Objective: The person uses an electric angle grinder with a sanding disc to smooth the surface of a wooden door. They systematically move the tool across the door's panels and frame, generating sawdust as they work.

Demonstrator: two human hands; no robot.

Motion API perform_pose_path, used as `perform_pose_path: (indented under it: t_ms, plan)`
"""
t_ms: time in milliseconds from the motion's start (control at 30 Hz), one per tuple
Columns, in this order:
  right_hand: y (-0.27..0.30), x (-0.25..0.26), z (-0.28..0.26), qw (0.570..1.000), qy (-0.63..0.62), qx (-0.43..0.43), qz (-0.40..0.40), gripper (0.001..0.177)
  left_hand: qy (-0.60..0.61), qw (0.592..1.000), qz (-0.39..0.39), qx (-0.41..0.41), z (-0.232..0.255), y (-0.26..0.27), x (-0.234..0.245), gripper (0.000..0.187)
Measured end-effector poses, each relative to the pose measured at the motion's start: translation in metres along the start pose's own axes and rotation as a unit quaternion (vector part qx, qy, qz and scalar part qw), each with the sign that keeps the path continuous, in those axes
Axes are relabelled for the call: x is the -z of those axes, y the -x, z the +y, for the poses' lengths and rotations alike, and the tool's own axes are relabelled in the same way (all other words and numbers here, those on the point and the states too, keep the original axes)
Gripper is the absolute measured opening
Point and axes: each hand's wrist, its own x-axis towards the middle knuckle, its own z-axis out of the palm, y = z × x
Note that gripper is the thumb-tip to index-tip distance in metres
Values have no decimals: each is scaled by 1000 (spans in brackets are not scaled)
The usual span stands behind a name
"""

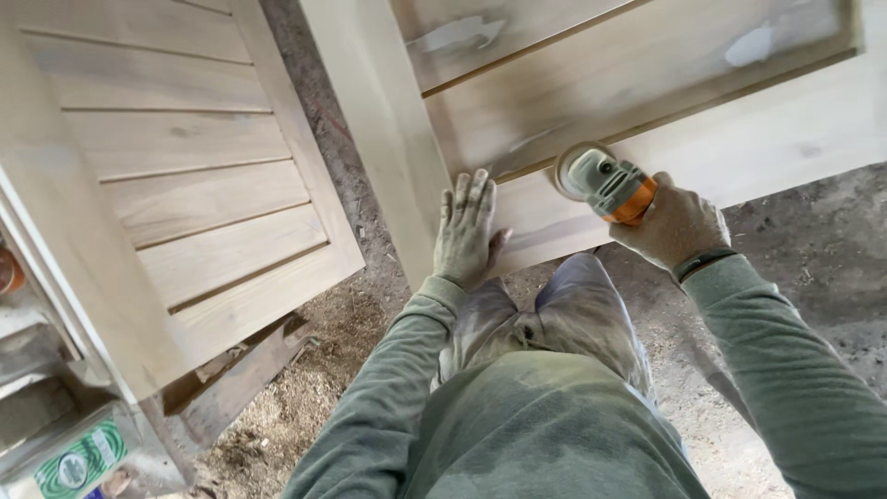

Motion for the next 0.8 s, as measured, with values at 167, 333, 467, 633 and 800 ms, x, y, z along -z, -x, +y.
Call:
perform_pose_path:
  t_ms: [167,333,467,633,800]
  plan:
    - [-12,9,60,999,-16,-27,25,56,-20,1000,-11,-18,28,-21,-12,80]
    - [-17,31,125,998,21,-46,41,56,-34,999,-23,-2,29,-22,-13,81]
    - [-17,55,166,978,-132,-155,54,53,-41,999,-29,0,32,-23,-8,82]
    - [-30,75,204,945,-205,-229,112,46,-31,999,-28,6,32,-23,-6,83]
    - [-32,54,148,951,-229,-187,94,49,-52,996,23,73,9,1,-12,78]
